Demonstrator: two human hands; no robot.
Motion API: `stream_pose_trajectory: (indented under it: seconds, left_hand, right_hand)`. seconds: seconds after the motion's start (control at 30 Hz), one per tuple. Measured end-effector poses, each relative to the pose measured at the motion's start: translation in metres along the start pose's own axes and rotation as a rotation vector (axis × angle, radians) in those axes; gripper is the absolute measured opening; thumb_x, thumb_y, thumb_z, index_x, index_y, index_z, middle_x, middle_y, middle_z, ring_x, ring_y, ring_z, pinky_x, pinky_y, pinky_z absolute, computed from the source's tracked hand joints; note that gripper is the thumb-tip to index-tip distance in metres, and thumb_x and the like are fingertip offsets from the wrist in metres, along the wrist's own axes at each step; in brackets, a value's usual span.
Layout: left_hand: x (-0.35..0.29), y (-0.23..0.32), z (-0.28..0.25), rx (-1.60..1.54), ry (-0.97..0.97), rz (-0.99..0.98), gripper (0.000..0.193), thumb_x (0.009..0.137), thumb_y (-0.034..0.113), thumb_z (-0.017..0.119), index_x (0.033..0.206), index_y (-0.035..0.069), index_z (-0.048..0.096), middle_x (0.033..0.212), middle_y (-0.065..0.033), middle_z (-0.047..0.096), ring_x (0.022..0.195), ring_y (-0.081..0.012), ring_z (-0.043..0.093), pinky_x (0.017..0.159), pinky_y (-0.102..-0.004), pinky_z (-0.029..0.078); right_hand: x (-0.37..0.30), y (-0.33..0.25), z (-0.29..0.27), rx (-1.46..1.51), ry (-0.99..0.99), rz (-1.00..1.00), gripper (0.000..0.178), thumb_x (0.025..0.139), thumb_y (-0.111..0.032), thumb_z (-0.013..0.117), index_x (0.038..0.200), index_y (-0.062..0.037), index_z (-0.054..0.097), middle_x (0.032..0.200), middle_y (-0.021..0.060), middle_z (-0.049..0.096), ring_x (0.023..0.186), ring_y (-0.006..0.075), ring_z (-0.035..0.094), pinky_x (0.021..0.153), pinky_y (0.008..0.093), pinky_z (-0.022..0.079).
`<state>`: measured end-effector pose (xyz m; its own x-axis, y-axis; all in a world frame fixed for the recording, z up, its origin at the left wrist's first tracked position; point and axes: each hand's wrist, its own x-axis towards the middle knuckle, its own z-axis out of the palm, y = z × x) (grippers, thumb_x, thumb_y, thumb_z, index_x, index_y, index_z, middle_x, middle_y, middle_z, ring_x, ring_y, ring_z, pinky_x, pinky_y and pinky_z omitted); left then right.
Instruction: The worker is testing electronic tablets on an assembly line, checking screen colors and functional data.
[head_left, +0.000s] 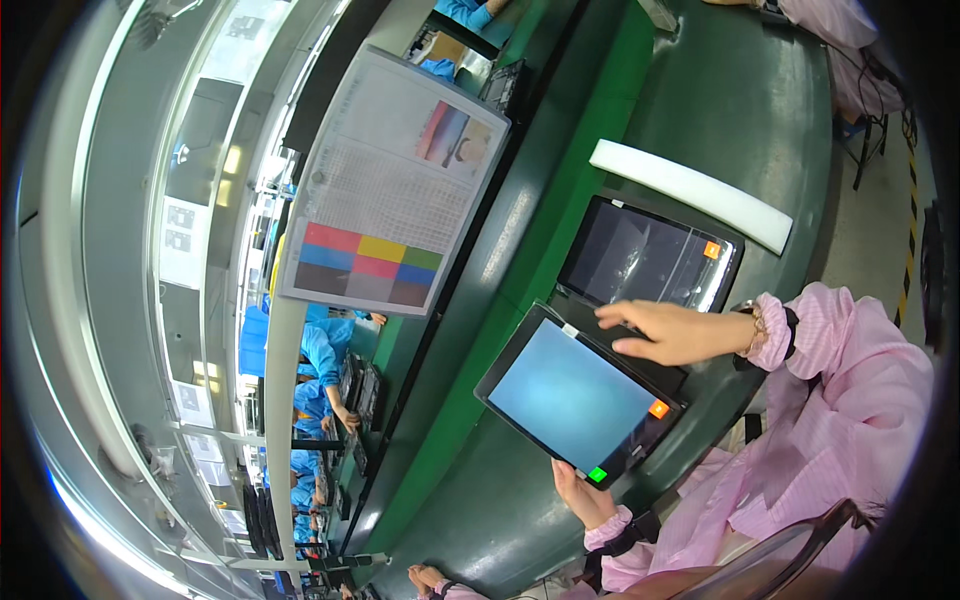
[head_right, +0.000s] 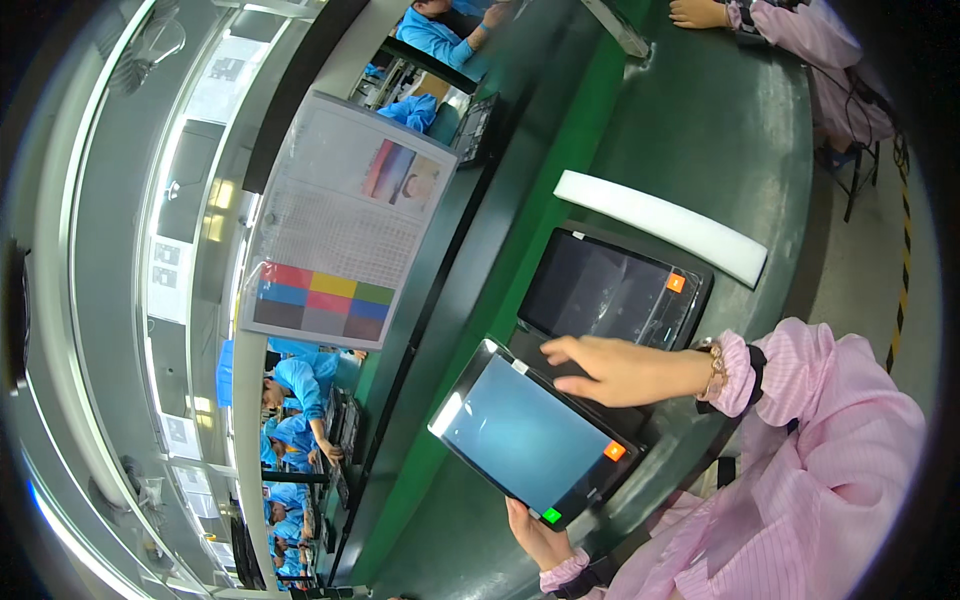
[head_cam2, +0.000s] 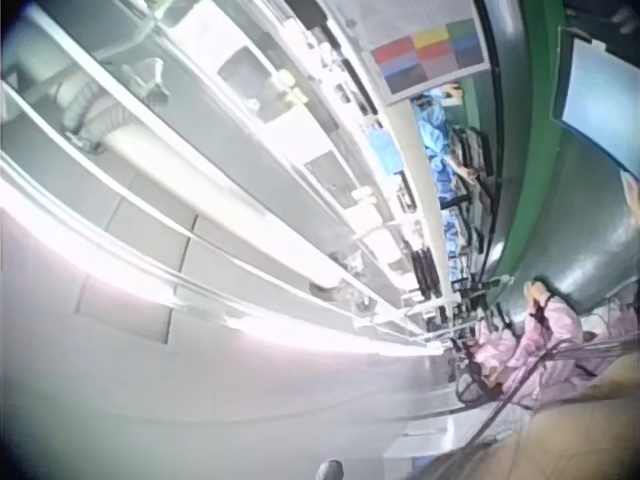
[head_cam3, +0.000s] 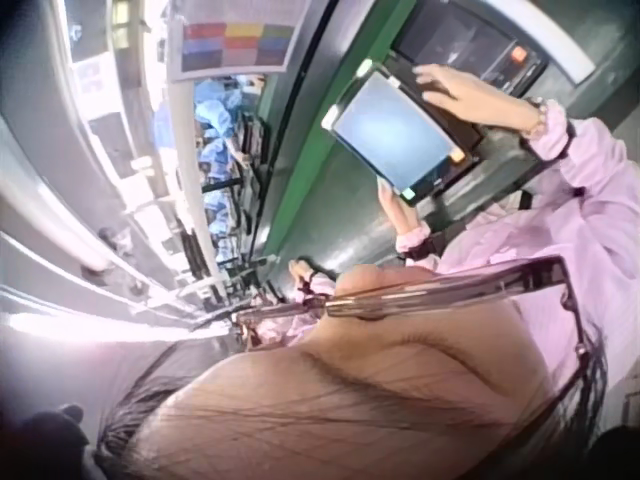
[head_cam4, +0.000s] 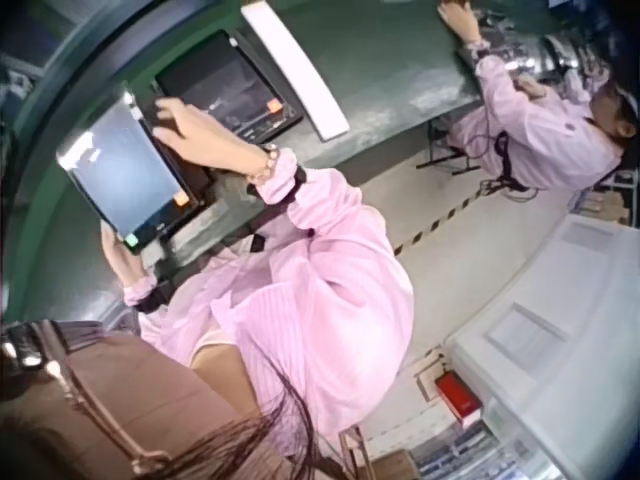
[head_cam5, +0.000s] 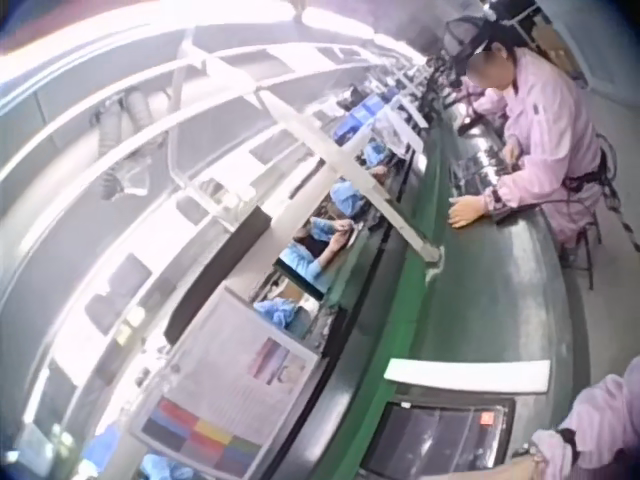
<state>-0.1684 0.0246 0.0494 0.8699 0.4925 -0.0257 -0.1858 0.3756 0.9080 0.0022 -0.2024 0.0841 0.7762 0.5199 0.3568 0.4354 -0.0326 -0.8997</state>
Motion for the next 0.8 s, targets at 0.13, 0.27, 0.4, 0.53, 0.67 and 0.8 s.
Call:
stream_pose_trajectory:
  seconds: [0.13,0.27,0.4,0.53,0.67,0.8]
  left_hand:
    - [-0.016,0.002,0.017,-0.110,-0.008,0.023,0.043,0.092,0.018,0.054,0.127,-0.004,0.043,0.117,-0.0124,0.056,0.104,-0.0237,0.057,0.090,-0.0370,0.046]
    - [-0.031,-0.009,0.032,-0.211,-0.084,0.038,0.044,0.093,0.018,0.052,0.129,-0.004,0.041,0.120,-0.0146,0.056,0.106,-0.0255,0.057,0.092,-0.0388,0.045]
    - [-0.041,-0.016,0.036,-0.245,-0.042,0.016,0.046,0.093,0.019,0.054,0.130,-0.004,0.040,0.122,-0.0149,0.054,0.108,-0.0273,0.055,0.093,-0.0407,0.045]
    - [-0.044,-0.017,0.032,-0.299,-0.142,-0.012,0.046,0.094,0.020,0.053,0.130,-0.006,0.040,0.125,-0.0167,0.054,0.111,-0.0271,0.055,0.096,-0.0403,0.043]
    - [-0.045,-0.023,0.025,-0.340,-0.131,-0.013,0.046,0.093,0.019,0.054,0.130,-0.006,0.041,0.125,-0.0171,0.053,0.112,-0.0277,0.055,0.097,-0.0414,0.042]
    - [-0.047,-0.027,0.014,-0.340,-0.020,-0.051,0.046,0.092,0.018,0.054,0.130,-0.006,0.041,0.126,-0.0172,0.053,0.113,-0.0280,0.054,0.098,-0.0416,0.042]
  right_hand:
    - [0.015,-0.037,-0.013,0.122,0.114,-0.043,0.048,0.094,-0.020,0.050,0.134,0.0012,0.032,0.103,0.0186,0.061,0.096,0.0320,0.061,0.084,0.0378,0.047]
    - [0.004,-0.067,-0.016,-0.020,0.267,-0.142,0.049,0.092,-0.006,0.049,0.137,-0.0001,0.031,0.073,0.0107,0.057,0.063,0.0218,0.058,0.062,0.0310,0.047]
    - [0.001,-0.074,-0.024,-0.055,0.353,-0.194,0.048,0.090,0.000,0.049,0.135,0.0003,0.034,0.054,0.0056,0.045,0.045,0.0142,0.045,0.048,0.0274,0.037]
    - [0.001,-0.074,-0.022,-0.092,0.463,-0.317,0.042,0.088,0.002,0.051,0.130,-0.0038,0.046,0.055,0.0038,0.047,0.041,0.0117,0.045,0.042,0.0269,0.037]
    - [0.003,-0.075,-0.021,-0.092,0.455,-0.453,0.041,0.088,0.002,0.051,0.128,-0.0046,0.050,0.056,0.0034,0.048,0.040,0.0104,0.045,0.040,0.0260,0.035]
    - [-0.002,-0.078,-0.024,-0.044,0.331,-0.306,0.036,0.085,0.002,0.052,0.121,0.0003,0.054,0.073,0.0092,0.063,0.044,0.0142,0.053,0.044,0.0264,0.040]
